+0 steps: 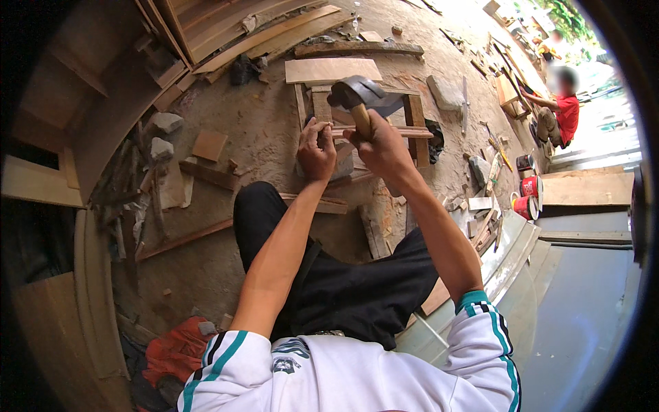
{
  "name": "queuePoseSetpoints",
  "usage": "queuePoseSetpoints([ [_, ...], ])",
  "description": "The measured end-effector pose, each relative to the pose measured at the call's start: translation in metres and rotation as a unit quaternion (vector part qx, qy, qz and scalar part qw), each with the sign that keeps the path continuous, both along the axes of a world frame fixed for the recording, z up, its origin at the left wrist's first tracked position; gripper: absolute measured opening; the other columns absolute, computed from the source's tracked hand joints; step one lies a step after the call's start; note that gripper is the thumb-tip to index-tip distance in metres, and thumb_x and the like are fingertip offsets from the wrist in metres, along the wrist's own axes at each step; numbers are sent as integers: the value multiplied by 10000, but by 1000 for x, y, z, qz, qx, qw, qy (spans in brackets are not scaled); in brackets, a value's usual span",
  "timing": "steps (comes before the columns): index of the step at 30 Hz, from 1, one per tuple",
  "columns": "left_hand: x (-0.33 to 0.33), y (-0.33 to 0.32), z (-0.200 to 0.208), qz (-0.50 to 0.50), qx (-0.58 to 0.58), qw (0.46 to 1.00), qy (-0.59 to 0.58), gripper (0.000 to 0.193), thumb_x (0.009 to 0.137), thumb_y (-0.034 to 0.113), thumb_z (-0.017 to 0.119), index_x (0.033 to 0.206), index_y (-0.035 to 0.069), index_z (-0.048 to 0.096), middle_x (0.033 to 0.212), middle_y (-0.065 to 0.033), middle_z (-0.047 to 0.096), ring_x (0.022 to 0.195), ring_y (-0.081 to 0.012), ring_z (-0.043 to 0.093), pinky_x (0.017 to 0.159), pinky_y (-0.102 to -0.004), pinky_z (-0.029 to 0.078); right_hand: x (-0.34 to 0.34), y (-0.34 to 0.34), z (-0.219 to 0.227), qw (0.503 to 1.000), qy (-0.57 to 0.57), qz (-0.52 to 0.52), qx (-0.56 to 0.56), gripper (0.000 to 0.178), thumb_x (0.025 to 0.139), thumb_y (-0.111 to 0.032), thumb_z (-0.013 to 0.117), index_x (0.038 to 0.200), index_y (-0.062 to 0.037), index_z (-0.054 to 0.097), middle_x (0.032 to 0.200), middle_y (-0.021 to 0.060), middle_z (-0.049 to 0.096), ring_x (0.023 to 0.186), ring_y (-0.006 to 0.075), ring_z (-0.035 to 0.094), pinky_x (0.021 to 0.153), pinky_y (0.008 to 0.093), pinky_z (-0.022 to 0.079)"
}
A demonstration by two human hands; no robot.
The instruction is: The person assembles a small wooden frame by hand, using a hammer to drive nails into the joints. They adjust the frame pieces, hammer nails, and finally place a white board on top of the assembled frame.
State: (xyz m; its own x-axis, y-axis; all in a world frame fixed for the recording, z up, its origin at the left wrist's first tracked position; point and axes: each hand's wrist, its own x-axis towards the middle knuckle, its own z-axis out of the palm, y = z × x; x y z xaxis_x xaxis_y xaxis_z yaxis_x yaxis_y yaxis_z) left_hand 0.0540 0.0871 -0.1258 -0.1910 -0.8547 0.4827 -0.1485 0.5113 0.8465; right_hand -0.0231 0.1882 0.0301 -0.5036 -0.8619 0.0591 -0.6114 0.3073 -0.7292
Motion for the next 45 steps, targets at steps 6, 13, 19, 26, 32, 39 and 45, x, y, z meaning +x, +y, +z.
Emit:
queuePoseSetpoints([
  [6, -3, 3, 3, -8, -21, 1000, -2, 159, 994, 213, 574, 1024, 100, 682, 1104, -152, 689, 1180, -343, 611, 916, -452, 522, -6, -1, -16, 999, -16, 16, 42, 310, 910, -255, 699, 1048, -19, 553, 840, 158, 634, 778, 247, 589, 738, 373, 479],
  [13, 5, 1, 5, -15, -26, 999, -10, 188, 1007, 228, 550, 1024, 95, 681, 1105, -143, 693, 1175, -344, 614, 924, -453, 517, 12, -7, 25, 1000, 2, -25, 5, 237, 906, -170, 669, 1036, -16, 544, 873, 189, 642, 792, 303, 611, 741, 391, 481],
  [19, -1, 0, -1, -15, 25, 1000, -4, 185, 1006, 211, 540, 1023, 84, 674, 1082, -111, 703, 1174, -353, 612, 945, -461, 503, -2, 0, -19, 998, 48, 31, 38, 226, 898, -156, 639, 1028, -9, 527, 874, 229, 634, 799, 373, 602, 712, 451, 481],
  [26, 3, 3, 6, -49, 15, 998, 20, 180, 991, 215, 544, 1023, 83, 663, 1094, -117, 698, 1231, -369, 566, 994, -472, 472, -1, -5, 11, 998, -37, -50, 0, 310, 911, -266, 712, 1019, -19, 558, 742, 93, 593, 692, 177, 558, 655, 366, 476],
  [32, -1, 5, 1, -47, 10, 999, 5, 199, 978, 235, 549, 1020, 72, 656, 1082, -134, 697, 1225, -391, 570, 998, -493, 468, -7, 5, -29, 997, -46, -15, 56, 275, 874, -178, 663, 1042, 6, 548, 917, 294, 656, 893, 461, 648, 759, 466, 493],
  [39, 0, 1, -1, -67, 58, 993, 78, 140, 944, 168, 601, 1007, 55, 655, 1127, -152, 680, 1195, -372, 596, 971, -464, 487, -9, 14, -41, 995, -28, -100, -6, 278, 862, -169, 699, 1025, -5, 545, 932, 301, 650, 930, 484, 626, 747, 506, 473],
  [45, 1, -1, 4, -39, 25, 998, 42, 126, 930, 141, 640, 1014, 51, 665, 1264, -141, 610, 1134, -312, 614, 948, -392, 499, -38, -1, -68, 993, 8, -115, -16, 351, 838, -225, 763, 1051, -16, 578, 881, 258, 680, 877, 458, 656, 731, 503, 483],
])
